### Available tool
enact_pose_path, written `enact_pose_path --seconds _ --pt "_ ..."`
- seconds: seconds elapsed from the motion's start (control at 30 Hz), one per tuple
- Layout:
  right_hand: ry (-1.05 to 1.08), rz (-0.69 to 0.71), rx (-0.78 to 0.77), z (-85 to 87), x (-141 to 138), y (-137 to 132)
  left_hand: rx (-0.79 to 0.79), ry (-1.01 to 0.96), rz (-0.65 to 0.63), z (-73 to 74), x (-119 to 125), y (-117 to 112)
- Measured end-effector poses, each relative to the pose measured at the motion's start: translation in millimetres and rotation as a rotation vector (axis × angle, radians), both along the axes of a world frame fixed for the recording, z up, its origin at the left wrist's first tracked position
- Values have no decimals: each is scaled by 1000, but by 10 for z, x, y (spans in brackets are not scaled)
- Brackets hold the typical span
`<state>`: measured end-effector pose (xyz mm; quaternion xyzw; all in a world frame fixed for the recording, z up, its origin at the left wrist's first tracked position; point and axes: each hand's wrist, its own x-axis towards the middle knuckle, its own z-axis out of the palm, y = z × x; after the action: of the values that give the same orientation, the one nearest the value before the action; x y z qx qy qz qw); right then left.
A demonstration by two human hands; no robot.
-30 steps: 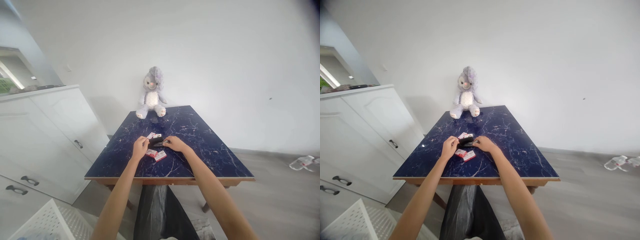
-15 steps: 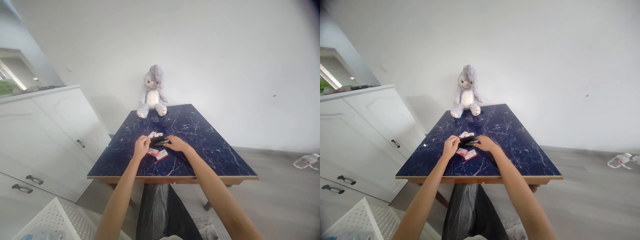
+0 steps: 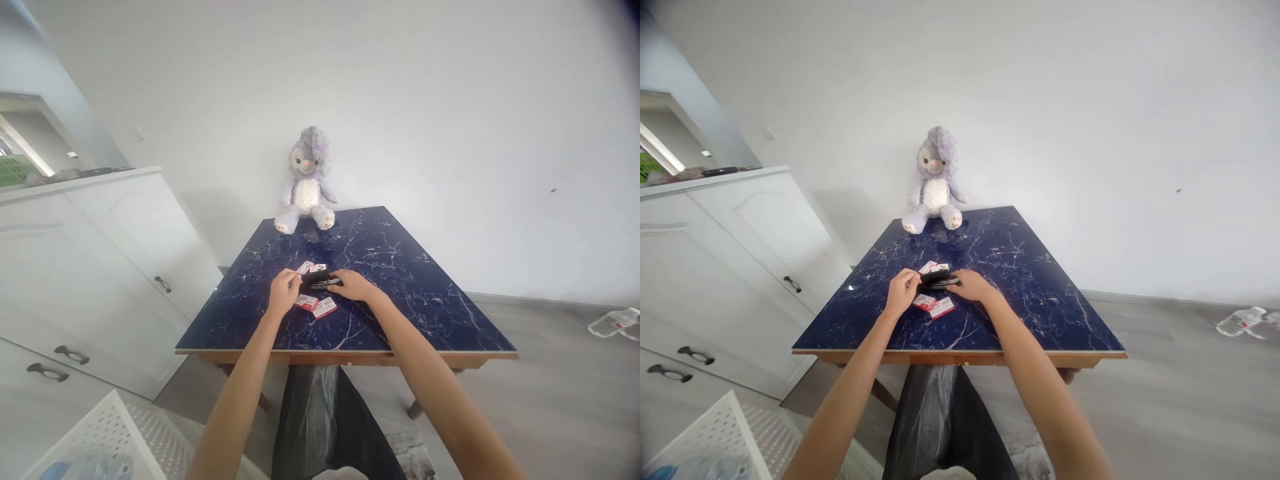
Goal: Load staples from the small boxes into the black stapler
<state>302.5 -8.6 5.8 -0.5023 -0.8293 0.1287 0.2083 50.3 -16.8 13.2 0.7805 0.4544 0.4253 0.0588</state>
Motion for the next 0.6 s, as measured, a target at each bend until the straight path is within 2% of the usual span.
enact_pose_path --seconds 0.2,0.3,0.4,0.5,0.6 --pt "158 -54 -144 64 96 19 -10 0 0 5 11 -10" --pt "248 -142 -175 91 190 61 -10 -4 31 11 4 -5" --pt "253 -241 -184 99 249 94 -37 -23 81 -3 -17 16" --pt "245 -237 -247 110 254 92 -122 9 61 -26 -30 35" --pt "231 -266 -217 144 241 61 -182 75 31 -38 -22 37"
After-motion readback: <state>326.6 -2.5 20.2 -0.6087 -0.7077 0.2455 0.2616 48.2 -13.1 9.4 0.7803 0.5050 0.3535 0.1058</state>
